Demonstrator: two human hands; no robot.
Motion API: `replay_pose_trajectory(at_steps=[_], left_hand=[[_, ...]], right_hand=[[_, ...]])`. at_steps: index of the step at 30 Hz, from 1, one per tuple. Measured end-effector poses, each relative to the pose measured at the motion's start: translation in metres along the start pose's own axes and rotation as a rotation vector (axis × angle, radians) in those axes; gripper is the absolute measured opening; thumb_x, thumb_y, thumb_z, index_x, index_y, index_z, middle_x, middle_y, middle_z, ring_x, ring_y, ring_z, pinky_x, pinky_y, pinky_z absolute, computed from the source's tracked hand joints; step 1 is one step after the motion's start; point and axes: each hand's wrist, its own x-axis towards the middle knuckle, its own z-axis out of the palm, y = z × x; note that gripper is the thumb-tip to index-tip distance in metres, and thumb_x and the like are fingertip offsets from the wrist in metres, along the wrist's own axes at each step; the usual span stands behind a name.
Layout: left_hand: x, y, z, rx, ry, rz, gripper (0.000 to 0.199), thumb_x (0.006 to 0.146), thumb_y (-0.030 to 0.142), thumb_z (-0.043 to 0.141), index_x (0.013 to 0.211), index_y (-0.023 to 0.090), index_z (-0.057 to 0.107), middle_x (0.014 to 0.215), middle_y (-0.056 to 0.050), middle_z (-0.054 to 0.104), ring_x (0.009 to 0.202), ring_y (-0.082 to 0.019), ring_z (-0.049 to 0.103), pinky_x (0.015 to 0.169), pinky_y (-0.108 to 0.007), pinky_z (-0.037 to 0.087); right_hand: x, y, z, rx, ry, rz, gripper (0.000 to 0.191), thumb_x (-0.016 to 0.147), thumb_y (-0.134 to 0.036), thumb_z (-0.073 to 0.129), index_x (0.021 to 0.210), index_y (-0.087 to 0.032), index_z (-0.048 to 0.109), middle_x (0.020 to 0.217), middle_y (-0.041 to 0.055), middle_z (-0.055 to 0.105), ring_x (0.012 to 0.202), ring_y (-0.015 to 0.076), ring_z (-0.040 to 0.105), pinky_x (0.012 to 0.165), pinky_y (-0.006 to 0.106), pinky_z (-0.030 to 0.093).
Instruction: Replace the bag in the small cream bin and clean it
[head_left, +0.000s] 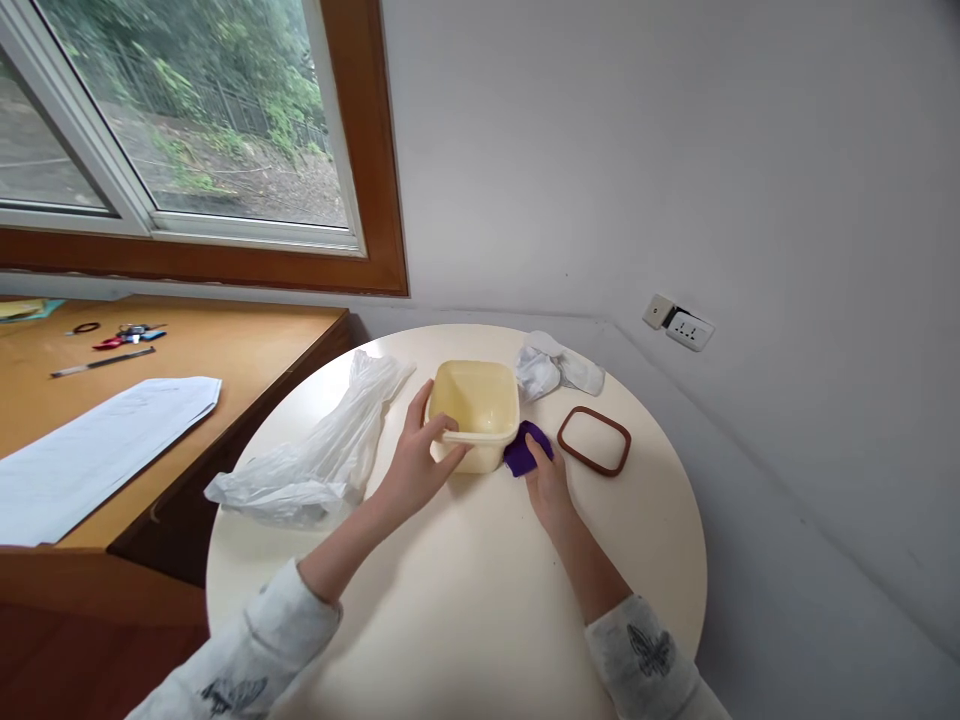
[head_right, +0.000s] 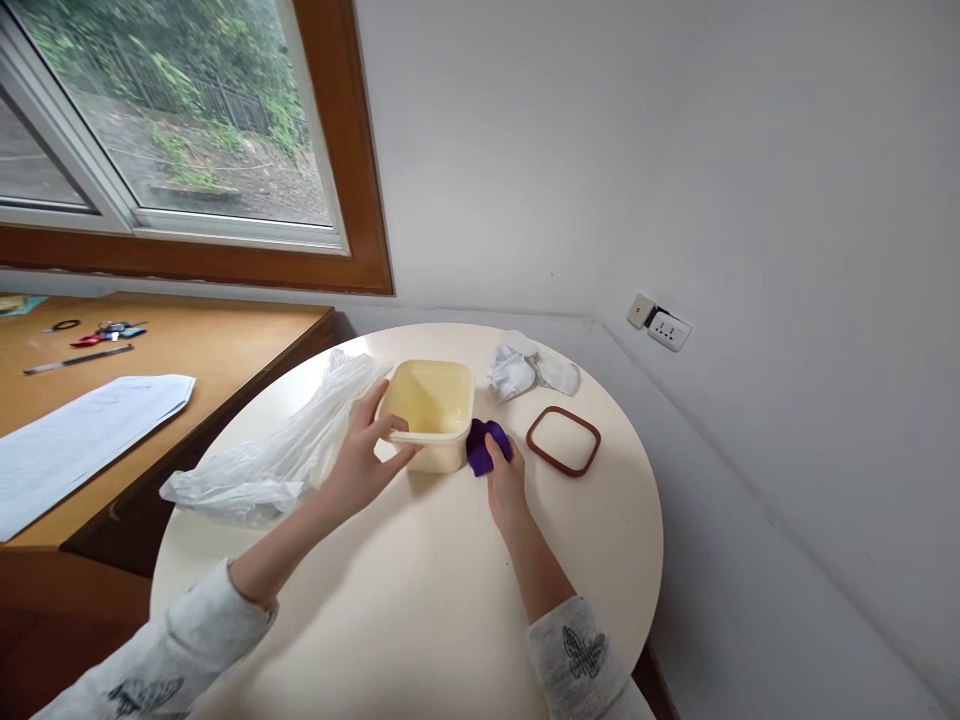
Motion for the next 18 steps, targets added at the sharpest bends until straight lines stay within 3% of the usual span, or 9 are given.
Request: replay_pose_trajectory(at_steps=[4,8,10,14,18], left_hand=[[-0.019,0.011,-0.001,-0.128,0.005,-0.034,0.02,0.077,0.03,0.061,0.095,0.023,0.054,0.145,-0.006,0.021,0.131,-0.027,0.029,0.102,-0.045,0.036],[-0.024,-0.002,0.004,-0.35,0.031,-0.11,0.066,0.073,0.033,0.066,0.129,0.032,0.032,0.14,-0.008,0.026,0.119,-0.022,0.043,0.101,-0.044,0.038],[-0.023,-0.014,0.009,-0.38,0.001,-0.157,0.083,0.068,0.036,0.07,0.135,0.034,0.022,0.139,-0.008,0.026,0.115,-0.022,0.044,0.102,-0.046,0.036],[-0.021,-0.037,0.018,-0.396,-0.083,-0.192,0.097,0.058,0.042,0.076,0.137,0.033,0.02,0.142,-0.009,0.021,0.125,-0.029,0.033,0.106,-0.052,0.026],[-0.016,-0.051,0.023,-0.57,-0.146,-0.171,0.112,0.054,0.047,0.077,0.14,0.033,0.007,0.148,-0.01,0.012,0.135,-0.032,0.015,0.109,-0.051,0.019]], right_hand=[[-0.004,0.001,0.0,-0.188,-0.03,-0.072,0.026,0.069,-0.035,0.067,0.087,-0.017,0.061,0.08,0.0012,0.063,0.07,0.0119,0.056,0.059,0.023,0.043],[-0.004,0.002,-0.001,-0.279,-0.025,-0.102,0.024,0.069,-0.036,0.064,0.083,-0.018,0.058,0.074,-0.0007,0.059,0.064,0.0101,0.05,0.055,0.022,0.038],[-0.004,0.003,-0.002,-0.296,-0.03,-0.097,0.022,0.07,-0.036,0.063,0.081,-0.018,0.057,0.073,-0.0017,0.058,0.063,0.0095,0.048,0.055,0.021,0.036],[-0.004,0.004,-0.003,-0.318,-0.035,-0.085,0.023,0.069,-0.038,0.063,0.078,-0.018,0.057,0.072,-0.0019,0.057,0.062,0.0096,0.046,0.054,0.021,0.035],[-0.003,0.003,-0.002,-0.328,-0.038,-0.078,0.025,0.069,-0.039,0.064,0.081,-0.018,0.057,0.073,-0.0007,0.057,0.063,0.0107,0.047,0.054,0.022,0.035]])
